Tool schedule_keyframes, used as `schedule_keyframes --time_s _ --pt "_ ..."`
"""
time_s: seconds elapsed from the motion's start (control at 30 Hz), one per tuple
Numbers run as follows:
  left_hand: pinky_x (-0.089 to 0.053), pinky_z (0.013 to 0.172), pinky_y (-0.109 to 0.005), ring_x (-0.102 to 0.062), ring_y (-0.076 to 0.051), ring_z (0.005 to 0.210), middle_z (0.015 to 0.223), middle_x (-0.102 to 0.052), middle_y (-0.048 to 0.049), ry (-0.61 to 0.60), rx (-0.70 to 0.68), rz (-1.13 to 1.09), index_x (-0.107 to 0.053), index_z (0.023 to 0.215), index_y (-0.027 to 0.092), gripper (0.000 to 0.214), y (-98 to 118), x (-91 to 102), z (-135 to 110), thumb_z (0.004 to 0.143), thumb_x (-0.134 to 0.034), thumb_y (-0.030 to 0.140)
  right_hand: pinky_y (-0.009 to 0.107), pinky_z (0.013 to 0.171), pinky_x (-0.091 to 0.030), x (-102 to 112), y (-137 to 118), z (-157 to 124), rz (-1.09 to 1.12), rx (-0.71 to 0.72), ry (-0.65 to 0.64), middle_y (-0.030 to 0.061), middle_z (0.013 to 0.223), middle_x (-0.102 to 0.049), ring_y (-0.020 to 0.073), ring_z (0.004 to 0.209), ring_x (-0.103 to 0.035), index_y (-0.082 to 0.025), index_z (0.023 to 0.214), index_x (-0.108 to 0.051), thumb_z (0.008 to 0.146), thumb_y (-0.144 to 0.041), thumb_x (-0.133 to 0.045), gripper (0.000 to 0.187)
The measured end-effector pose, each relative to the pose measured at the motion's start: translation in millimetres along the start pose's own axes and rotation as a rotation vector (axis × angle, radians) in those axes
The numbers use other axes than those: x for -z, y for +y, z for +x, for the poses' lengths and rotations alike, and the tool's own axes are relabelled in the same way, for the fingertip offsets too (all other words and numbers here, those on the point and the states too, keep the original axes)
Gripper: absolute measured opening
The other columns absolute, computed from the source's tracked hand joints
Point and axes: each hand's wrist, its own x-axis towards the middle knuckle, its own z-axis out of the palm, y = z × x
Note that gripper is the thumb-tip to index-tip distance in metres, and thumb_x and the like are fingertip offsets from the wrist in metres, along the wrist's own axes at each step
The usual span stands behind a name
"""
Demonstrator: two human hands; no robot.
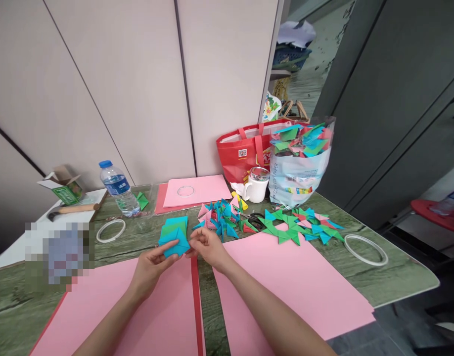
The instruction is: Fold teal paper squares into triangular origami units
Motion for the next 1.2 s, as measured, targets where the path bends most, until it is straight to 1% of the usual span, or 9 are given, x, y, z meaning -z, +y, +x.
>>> schedule_keyframes --time_s 0.17,0.23,0.3,0.43,0.53,0.77,1.0,1.1,1.2 --pt "-0.048 0.073 -0.030 -0.062 -0.018 0.076 0.085 -0.070 -0.0023 -0.028 -0.026 -0.075 -0.060 0.105 0.017 0.048 0.7 -1.7 -0.1 0.059 -0.070 0.024 0.026 0.056 -0.050 -1.2 3.4 0.3 -0.138 0.047 0.026 -0.0052 0.062 -0.054 0.0113 0.054 -0.059 -0.018 0.076 -0.047 0.060 -0.027 -0.067 0.028" --pt "-0.050 0.072 -0.030 -0.062 -0.018 0.078 0.095 -0.067 -0.0030 0.001 -0.050 -0.129 -0.053 0.114 0.019 0.059 3.1 -1.2 0.3 0.058 -0.071 0.025 0.026 0.054 -0.050 -0.5 3.3 1.0 -0.171 0.028 0.018 -0.0046 0.062 -0.054 0.0111 0.053 -0.059 -0.017 0.080 -0.049 0.061 -0.027 -0.066 0.027" --pt "-0.052 0.066 -0.031 -0.063 -0.018 0.074 0.093 -0.068 -0.0039 0.055 -0.050 -0.159 -0.049 0.118 0.020 0.061 4.9 -0.3 1.1 0.060 -0.069 0.029 0.026 0.053 -0.051 -0.6 2.8 1.2 -0.176 0.006 -0.007 -0.0031 0.065 -0.055 0.0114 0.055 -0.059 -0.017 0.081 -0.051 0.062 -0.029 -0.066 0.027" --pt "-0.053 0.056 -0.031 -0.062 -0.017 0.056 0.063 -0.069 -0.0041 0.122 0.018 -0.135 -0.066 0.085 0.011 0.033 4.8 -0.1 2.2 0.061 -0.067 0.034 0.026 0.051 -0.052 -4.0 4.1 -0.6 -0.081 -0.021 -0.049 -0.0008 0.073 -0.058 0.0126 0.060 -0.059 -0.015 0.077 -0.055 0.062 -0.033 -0.066 0.026" --pt "-0.053 0.052 -0.030 -0.061 -0.017 0.051 0.057 -0.068 -0.0036 0.099 0.021 -0.122 -0.067 0.068 0.012 0.024 4.4 -1.7 1.6 0.058 -0.069 0.033 0.025 0.046 -0.052 -5.6 7.3 -1.8 -0.016 -0.037 0.001 -0.0012 0.068 -0.058 0.0118 0.058 -0.057 -0.014 0.075 -0.056 0.061 -0.034 -0.067 0.027" --pt "-0.053 0.056 -0.032 -0.061 -0.017 0.052 0.057 -0.069 -0.0039 0.016 -0.002 -0.104 -0.068 0.072 0.012 0.022 3.0 -3.5 1.0 0.062 -0.066 0.031 0.024 0.042 -0.053 -5.5 5.7 -3.0 0.021 -0.058 0.090 -0.0004 0.067 -0.057 0.0105 0.055 -0.056 -0.013 0.075 -0.060 0.056 -0.038 -0.070 0.032" --pt "-0.047 0.050 -0.024 -0.058 -0.015 0.050 0.053 -0.065 -0.0021 0.025 -0.013 0.012 -0.067 0.062 0.013 0.017 0.4 -2.6 1.4 0.061 -0.067 0.030 0.020 0.035 -0.048 -7.0 3.7 -3.8 -0.076 -0.067 0.083 -0.0010 0.059 -0.055 0.0087 0.046 -0.052 -0.012 0.070 -0.062 0.059 -0.039 -0.067 0.030" --pt "-0.044 0.046 -0.022 -0.055 -0.013 0.048 0.052 -0.064 -0.0013 0.006 -0.022 0.059 -0.066 0.059 0.014 0.016 2.7 -4.1 -0.2 0.061 -0.065 0.030 0.017 0.029 -0.040 -5.2 4.8 -3.9 -0.199 -0.049 0.023 -0.0027 0.058 -0.055 0.0064 0.039 -0.047 -0.015 0.076 -0.063 0.061 -0.039 -0.065 0.028" --pt "-0.042 0.045 -0.022 -0.054 -0.013 0.048 0.053 -0.063 -0.0015 -0.018 -0.033 0.107 -0.066 0.059 0.014 0.016 5.0 -6.4 -1.3 0.061 -0.064 0.030 0.016 0.027 -0.029 -4.7 6.2 -4.4 -0.358 0.007 -0.006 -0.0036 0.051 -0.053 0.0042 0.032 -0.039 -0.015 0.070 -0.064 0.064 -0.038 -0.063 0.024"
